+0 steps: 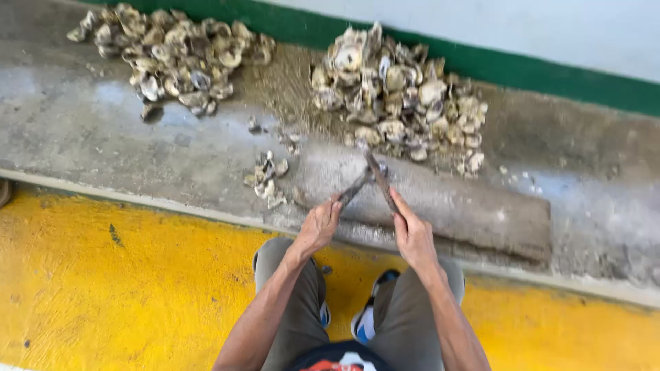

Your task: Manually breaking and processing oyster shells on a concrete block using a metal tool.

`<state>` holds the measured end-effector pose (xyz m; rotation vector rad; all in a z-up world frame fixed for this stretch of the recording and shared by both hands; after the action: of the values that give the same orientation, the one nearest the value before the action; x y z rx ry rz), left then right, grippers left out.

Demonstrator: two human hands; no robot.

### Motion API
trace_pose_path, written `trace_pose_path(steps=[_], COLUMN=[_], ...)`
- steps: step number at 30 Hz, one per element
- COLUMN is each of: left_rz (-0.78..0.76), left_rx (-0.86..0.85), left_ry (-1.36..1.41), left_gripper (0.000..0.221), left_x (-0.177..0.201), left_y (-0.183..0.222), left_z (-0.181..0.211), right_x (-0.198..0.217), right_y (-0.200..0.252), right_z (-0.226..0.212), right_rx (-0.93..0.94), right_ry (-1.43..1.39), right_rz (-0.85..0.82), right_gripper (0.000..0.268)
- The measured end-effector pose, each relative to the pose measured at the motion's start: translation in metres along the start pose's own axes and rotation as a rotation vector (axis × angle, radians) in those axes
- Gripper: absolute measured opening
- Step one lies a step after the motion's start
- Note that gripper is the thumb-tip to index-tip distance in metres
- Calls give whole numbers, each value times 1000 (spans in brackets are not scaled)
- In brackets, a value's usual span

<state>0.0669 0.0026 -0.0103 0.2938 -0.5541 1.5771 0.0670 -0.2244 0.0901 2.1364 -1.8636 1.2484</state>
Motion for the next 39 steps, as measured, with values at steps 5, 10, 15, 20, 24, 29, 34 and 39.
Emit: trace_pose_path(steps=[5, 10, 15, 20, 24, 29, 34, 39], left_rz=[16, -47, 68, -13, -96, -130, -4, 134], left_rx=[16, 115, -126, 3, 84, 69, -28, -63], left_ry=[-13, 31, -127, -201, -159, 32, 86, 224], left_gripper=[44, 44, 41, 42, 50, 58, 48, 79], left_x=[14, 15, -14, -1, -24, -57, -43, 9], left_y=[-5, -5, -15, 7, 25, 33, 5, -38], left_z=[20, 23, -27, 42, 75, 60, 32, 67], right_x=[34, 3, -11, -40, -43, -48, -42, -31], right_y=[-17, 7, -8, 14, 3, 4, 6, 15], right_z=[-34, 31, -19, 54, 36, 58, 67, 56], right_rx=[-206, -225, 106, -498, -487, -523, -765, -785], right_ry=[-54, -132, 85, -169, -299, -351, -761, -1026], right_rz=[39, 164, 65, -64, 16, 56, 83, 35], right_gripper=[54, 51, 53, 35, 37, 42, 35, 30])
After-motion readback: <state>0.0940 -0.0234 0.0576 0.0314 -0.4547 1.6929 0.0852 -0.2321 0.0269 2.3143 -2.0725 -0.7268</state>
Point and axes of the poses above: each hand's wrist, its own y-axis away from the middle knuckle, its own x-axis out of the back of the hand, z = x × y, the point moved 6 cm from there along -y, towards the middle knuckle, and after that the axes turned 3 degrees about -x, right-handed, at the moved point
